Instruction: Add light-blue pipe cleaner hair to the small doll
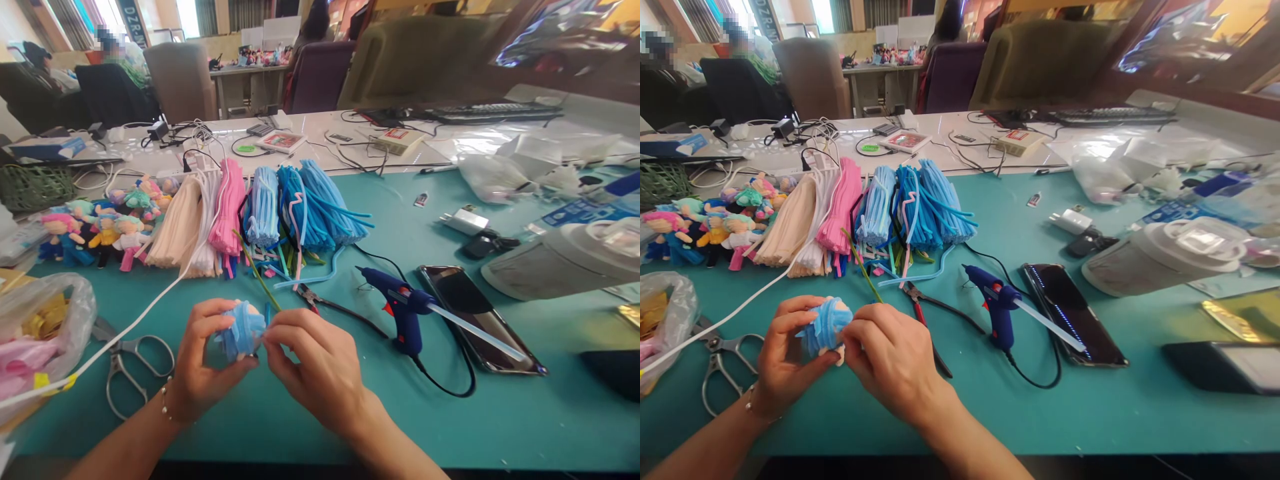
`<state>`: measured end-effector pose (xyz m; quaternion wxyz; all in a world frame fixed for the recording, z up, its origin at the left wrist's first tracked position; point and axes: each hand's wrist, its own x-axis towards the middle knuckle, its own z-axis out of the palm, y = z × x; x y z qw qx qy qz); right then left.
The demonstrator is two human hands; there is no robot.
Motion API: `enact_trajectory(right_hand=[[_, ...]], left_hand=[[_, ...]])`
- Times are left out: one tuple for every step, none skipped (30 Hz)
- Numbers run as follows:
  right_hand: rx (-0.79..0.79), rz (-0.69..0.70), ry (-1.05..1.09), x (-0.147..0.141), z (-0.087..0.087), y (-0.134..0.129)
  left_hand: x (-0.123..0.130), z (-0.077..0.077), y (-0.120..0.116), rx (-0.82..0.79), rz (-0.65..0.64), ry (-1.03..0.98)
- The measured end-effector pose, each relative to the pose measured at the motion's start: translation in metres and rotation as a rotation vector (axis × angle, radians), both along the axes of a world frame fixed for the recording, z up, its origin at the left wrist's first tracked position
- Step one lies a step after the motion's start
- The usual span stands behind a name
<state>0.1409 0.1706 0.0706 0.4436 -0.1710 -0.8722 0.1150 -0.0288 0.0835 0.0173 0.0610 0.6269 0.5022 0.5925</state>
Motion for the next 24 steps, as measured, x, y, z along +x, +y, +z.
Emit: enact_trajectory(right_hand=[[0.037,-0.013,-0.016,0.001,0.000,0.000],[0.067,-0.020,-0.029,0.001,0.001,-0.001],[0.090,-0.024,-0.039,0.001,0.001,-0.001],[0.105,-0.026,-0.050,0.001,0.001,-0.001],[0.116,-0.029,-0.059,0.001,0.001,-0.001],[0.121,-0.032,-0.068,0.001,0.001,-0.001],[0.124,-0.031,-0.077,0.001,0.002,0.000],[0.129,-0.024,-0.085,0.001,0.002,0.000],[0.134,-0.009,-0.094,0.001,0.003,0.001],[0.142,0.010,-0.104,0.002,0.003,0.002],[0.149,0.031,-0.116,0.002,0.004,0.003],[0.156,0.051,-0.130,0.003,0.005,0.004],[0.161,0.064,-0.142,0.004,0.006,0.005],[0.166,0.071,-0.154,0.004,0.007,0.006],[0.169,0.075,-0.164,0.005,0.007,0.007],[0.173,0.076,-0.172,0.005,0.008,0.008],[0.176,0.078,-0.179,0.006,0.008,0.008],[0.178,0.081,-0.185,0.006,0.009,0.008],[0.179,0.084,-0.191,0.006,0.009,0.008],[0.179,0.086,-0.195,0.006,0.009,0.007],[0.178,0.088,-0.200,0.006,0.009,0.007],[0.176,0.088,-0.203,0.006,0.008,0.006],[0.171,0.088,-0.209,0.006,0.008,0.006],[0.165,0.088,-0.212,0.006,0.008,0.006]], left_hand=[[0.000,0.000,0.000,0.002,-0.003,0.008],[0.000,0.000,0.000,0.002,-0.005,0.014],[-0.001,0.000,0.000,0.004,-0.004,0.021],[-0.001,0.000,0.000,0.006,-0.003,0.029],[-0.001,0.001,0.000,0.007,0.000,0.038],[-0.001,0.001,0.000,0.010,0.004,0.049],[-0.001,0.002,0.000,0.015,0.006,0.061],[-0.001,0.002,0.000,0.018,0.007,0.073],[-0.001,0.003,0.000,0.019,0.006,0.084],[-0.001,0.004,-0.001,0.018,0.004,0.094],[-0.001,0.004,-0.001,0.018,0.003,0.102],[0.000,0.005,-0.001,0.017,0.001,0.107],[0.000,0.006,-0.001,0.015,-0.001,0.111],[0.000,0.006,-0.001,0.013,-0.004,0.115],[0.000,0.007,-0.001,0.013,-0.006,0.119],[0.000,0.007,-0.001,0.016,-0.009,0.124],[0.000,0.008,-0.001,0.023,-0.012,0.132],[0.000,0.009,-0.001,0.029,-0.013,0.141],[0.000,0.009,0.000,0.036,-0.013,0.152],[0.000,0.010,0.000,0.044,-0.013,0.162],[0.000,0.011,0.000,0.050,-0.013,0.171],[0.000,0.011,0.000,0.054,-0.013,0.177],[0.000,0.011,0.001,0.057,-0.013,0.182],[0.000,0.011,0.001,0.059,-0.015,0.186]])
